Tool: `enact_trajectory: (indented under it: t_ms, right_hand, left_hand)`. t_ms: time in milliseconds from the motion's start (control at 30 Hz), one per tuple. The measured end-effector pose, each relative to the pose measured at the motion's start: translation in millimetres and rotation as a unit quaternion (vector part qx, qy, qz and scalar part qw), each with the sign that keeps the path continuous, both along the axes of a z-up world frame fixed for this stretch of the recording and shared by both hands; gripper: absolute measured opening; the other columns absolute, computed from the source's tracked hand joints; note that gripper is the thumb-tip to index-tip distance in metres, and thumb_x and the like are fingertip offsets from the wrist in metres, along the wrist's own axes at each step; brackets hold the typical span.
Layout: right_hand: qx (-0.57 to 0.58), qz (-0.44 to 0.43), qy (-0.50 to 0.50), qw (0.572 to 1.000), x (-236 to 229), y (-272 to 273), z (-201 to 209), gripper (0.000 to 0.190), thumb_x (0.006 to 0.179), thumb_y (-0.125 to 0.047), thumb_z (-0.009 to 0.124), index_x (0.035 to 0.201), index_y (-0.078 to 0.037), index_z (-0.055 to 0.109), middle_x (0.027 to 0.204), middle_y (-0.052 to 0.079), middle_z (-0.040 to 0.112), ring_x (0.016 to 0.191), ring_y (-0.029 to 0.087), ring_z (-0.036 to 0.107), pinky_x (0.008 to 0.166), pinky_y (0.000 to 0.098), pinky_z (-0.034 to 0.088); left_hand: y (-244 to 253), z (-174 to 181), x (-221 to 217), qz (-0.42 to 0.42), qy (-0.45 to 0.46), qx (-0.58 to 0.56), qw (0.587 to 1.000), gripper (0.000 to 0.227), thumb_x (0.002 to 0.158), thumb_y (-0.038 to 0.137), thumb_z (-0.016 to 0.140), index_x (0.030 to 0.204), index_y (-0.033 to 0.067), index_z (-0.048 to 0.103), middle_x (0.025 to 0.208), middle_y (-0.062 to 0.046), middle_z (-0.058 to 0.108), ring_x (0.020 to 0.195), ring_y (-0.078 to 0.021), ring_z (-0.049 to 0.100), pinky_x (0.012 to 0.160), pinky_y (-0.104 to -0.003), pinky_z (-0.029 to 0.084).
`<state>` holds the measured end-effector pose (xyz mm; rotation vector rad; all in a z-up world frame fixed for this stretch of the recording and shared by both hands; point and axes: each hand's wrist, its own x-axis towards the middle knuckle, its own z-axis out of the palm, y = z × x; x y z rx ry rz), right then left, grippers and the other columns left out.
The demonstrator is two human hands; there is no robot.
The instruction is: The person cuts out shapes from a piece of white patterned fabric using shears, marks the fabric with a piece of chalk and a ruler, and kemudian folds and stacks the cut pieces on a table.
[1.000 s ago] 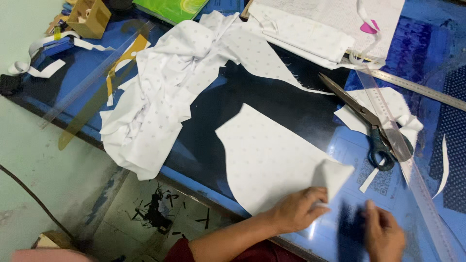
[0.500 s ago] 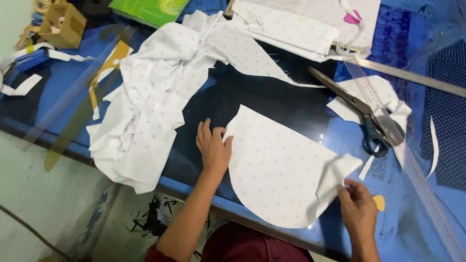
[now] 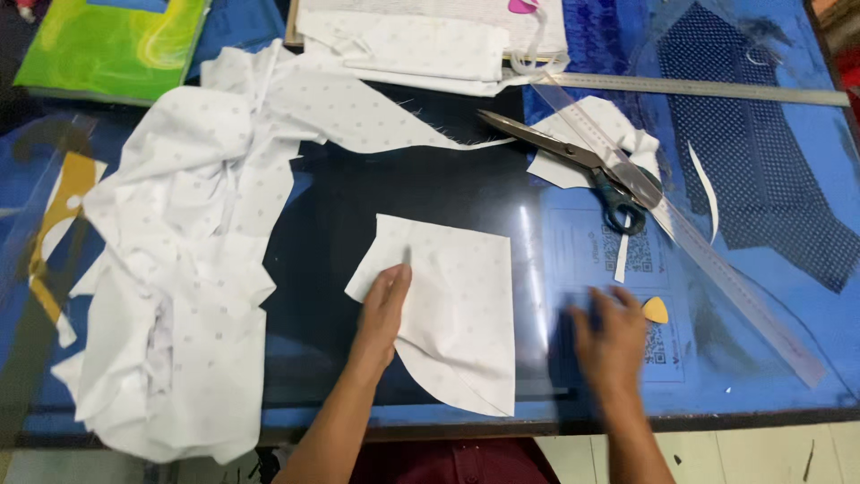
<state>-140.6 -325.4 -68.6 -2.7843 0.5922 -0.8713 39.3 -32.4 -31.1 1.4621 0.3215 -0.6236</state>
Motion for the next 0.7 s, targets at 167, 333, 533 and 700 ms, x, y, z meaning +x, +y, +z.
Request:
enact_trajectory:
  t_ms: [167,333,533,700]
  right_hand:
    - [-0.013,-0.085,0.01,0.996,-54.3,-35.8,-23.3,0.039,0.09,-0.021,0.084,0.123,-0.002,0.076,0.127,0.028,0.065,0.116,0.043,0.062,0.104,0.0513,0.048]
    - [0.017,-0.012,-0.026,0.999,-44.4,-54.2,-25.1,0.017,0.099,-0.002,0.072,0.114,-0.006,0.079,0.123,0.017,0.071,0.109,0.033,0.067,0.103,0.0436,0.05]
    - [0.028,0.017,-0.04,0.999,-10.7,-131.2,-14.4,0.018,0.097,-0.014,0.077,0.113,-0.007,0.077,0.119,0.017,0.07,0.107,0.034,0.065,0.097,0.044,0.051]
    - [-0.012,-0.035,0.067,0.997,-3.2,-238.3,-39.1,0.054,0.088,-0.043,0.08,0.127,-0.006,0.073,0.111,0.019,0.07,0.104,0.038,0.063,0.098,0.0458,0.048]
  left_hand:
    - [24.4,-30.1,10.9,-0.119,-0.094,0.21,0.966,0.073,0.076,0.032,0.084,0.143,0.0161,0.058,0.1,-0.006,0.075,0.089,-0.017,0.071,0.078,-0.029,0.052]
    - [36.6,-25.1,6.2,-0.074,-0.274,0.276,0.919,0.052,0.084,0.02,0.078,0.134,0.0145,0.065,0.116,-0.009,0.079,0.108,-0.0208,0.075,0.086,-0.034,0.055]
    - [24.0,-14.9,-16.0,-0.049,-0.184,0.29,0.938,0.063,0.093,0.029,0.067,0.151,0.012,0.05,0.154,-0.011,0.054,0.141,-0.0293,0.051,0.111,-0.045,0.045]
    - [16.5,-30.3,-23.2,0.015,-0.288,0.361,0.887,0.056,0.091,0.03,0.07,0.142,0.0085,0.061,0.137,-0.016,0.067,0.126,-0.0354,0.062,0.103,-0.046,0.047]
